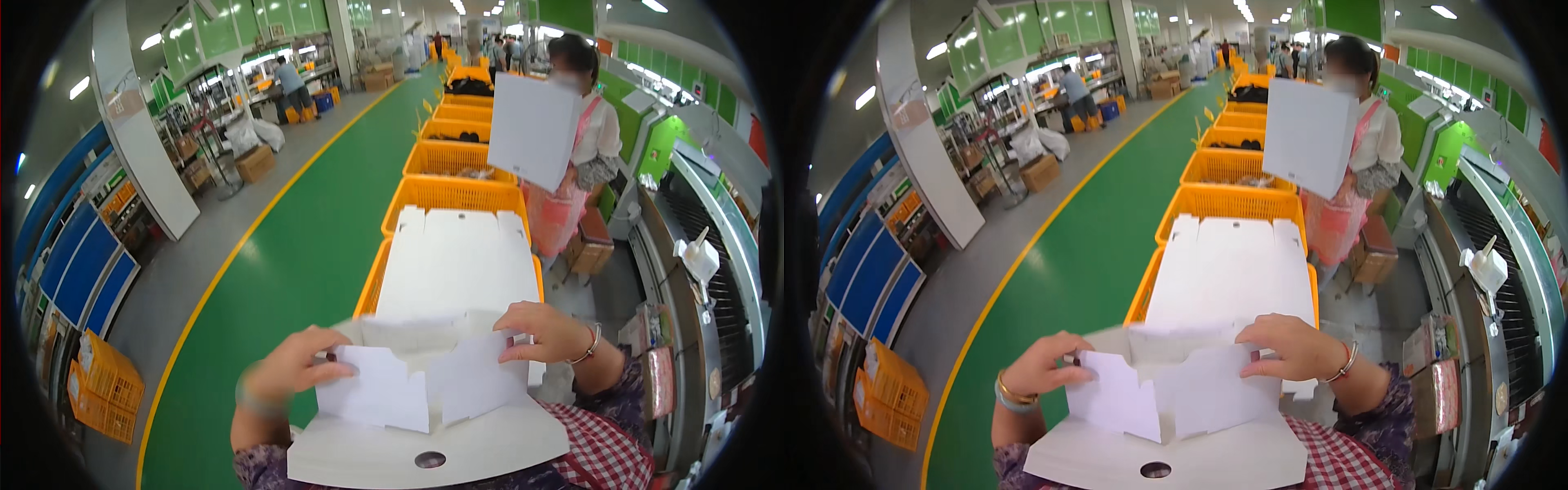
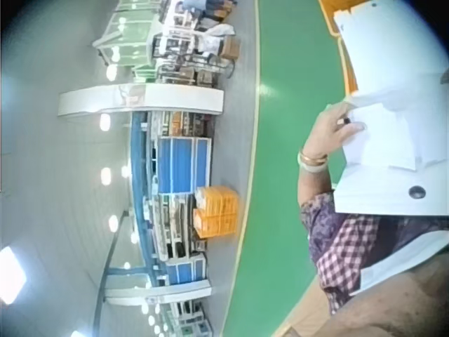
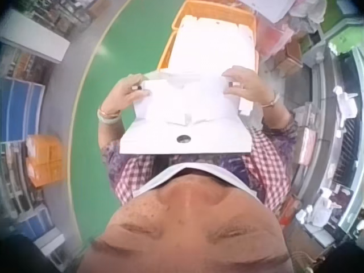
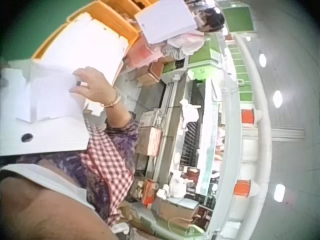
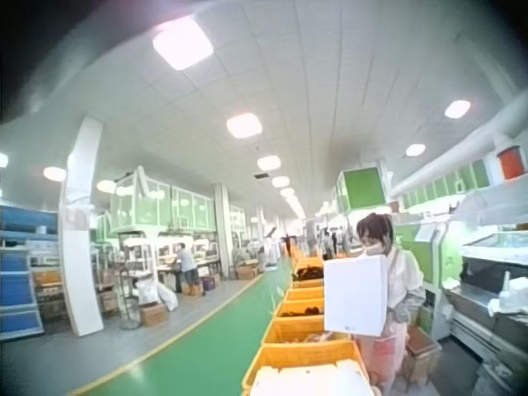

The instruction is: The person folds flat white cardboard pieces into box shapes by hand. They repeatedly pick up a flat piece, fold the sides and flaps, and place the assembled box into a yellow crate. The process is repeated continuously throughout the clip.

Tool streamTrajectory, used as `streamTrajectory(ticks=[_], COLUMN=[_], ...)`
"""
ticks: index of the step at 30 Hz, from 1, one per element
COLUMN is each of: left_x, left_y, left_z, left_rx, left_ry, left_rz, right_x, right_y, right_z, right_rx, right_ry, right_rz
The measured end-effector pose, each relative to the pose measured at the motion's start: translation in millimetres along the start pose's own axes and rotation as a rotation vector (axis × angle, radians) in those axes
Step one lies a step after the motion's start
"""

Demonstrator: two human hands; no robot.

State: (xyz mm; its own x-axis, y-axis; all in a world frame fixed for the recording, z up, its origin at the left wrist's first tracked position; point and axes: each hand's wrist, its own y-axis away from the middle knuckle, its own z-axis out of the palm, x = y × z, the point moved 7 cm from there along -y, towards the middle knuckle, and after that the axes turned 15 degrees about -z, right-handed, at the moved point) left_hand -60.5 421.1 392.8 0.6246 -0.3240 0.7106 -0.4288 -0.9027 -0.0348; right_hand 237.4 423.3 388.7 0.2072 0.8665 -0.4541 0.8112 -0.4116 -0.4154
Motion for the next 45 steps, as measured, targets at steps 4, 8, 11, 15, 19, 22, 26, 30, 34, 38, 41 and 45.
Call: streamTrajectory(ticks=[4, 8, 11, 15, 19, 22, 26, 30, 34, 38, 41, 45], left_x=[17.9, 6.9, 1.4, 7.6, 21.9, 18.0, 17.4, 25.3, 24.7, 30.4, 29.6, 35.4], left_y=[-20.3, -41.0, -54.3, -67.6, -84.5, -96.8, -105.3, -108.2, -108.2, -111.8, -112.7, -111.0], left_z=[22.7, 45.6, 53.7, 58.9, 62.5, 76.0, 87.0, 93.5, 100.5, 103.9, 106.6, 111.8], left_rx=[-0.092, -0.148, -0.206, -0.284, -0.284, -0.397, -0.505, -0.548, -0.618, -0.653, -0.643, -0.693], left_ry=[-0.108, -0.069, -0.014, 0.029, 0.247, 0.253, 0.230, 0.276, 0.314, 0.310, 0.267, 0.386], left_rz=[0.156, 0.146, 0.099, -0.026, 0.101, 0.061, 0.023, 0.012, -0.028, -0.078, -0.054, -0.045], right_x=[-13.8, -2.7, 14.2, 21.3, 35.7, 28.5, 29.0, 37.0, 26.8, 16.2, 16.0, 7.8], right_y=[-5.4, 1.7, 16.0, 12.2, 22.4, 11.9, 18.7, 36.2, 36.7, 36.9, 45.5, 39.5], right_z=[18.4, 18.0, 4.2, -9.6, -5.5, -3.5, -0.3, -6.3, -21.1, -30.1, -37.0, -28.5], right_rx=[-0.050, 0.028, 0.247, 0.409, 0.495, 0.377, 0.298, 0.506, 0.508, 0.421, 0.574, 0.520], right_ry=[-0.084, -0.064, -0.235, -0.242, -0.071, 0.019, 0.028, -0.136, -0.085, 0.051, -0.121, -0.018], right_rz=[0.088, 0.129, 0.298, 0.318, 0.293, 0.178, 0.245, 0.283, 0.298, 0.234, 0.247, 0.198])
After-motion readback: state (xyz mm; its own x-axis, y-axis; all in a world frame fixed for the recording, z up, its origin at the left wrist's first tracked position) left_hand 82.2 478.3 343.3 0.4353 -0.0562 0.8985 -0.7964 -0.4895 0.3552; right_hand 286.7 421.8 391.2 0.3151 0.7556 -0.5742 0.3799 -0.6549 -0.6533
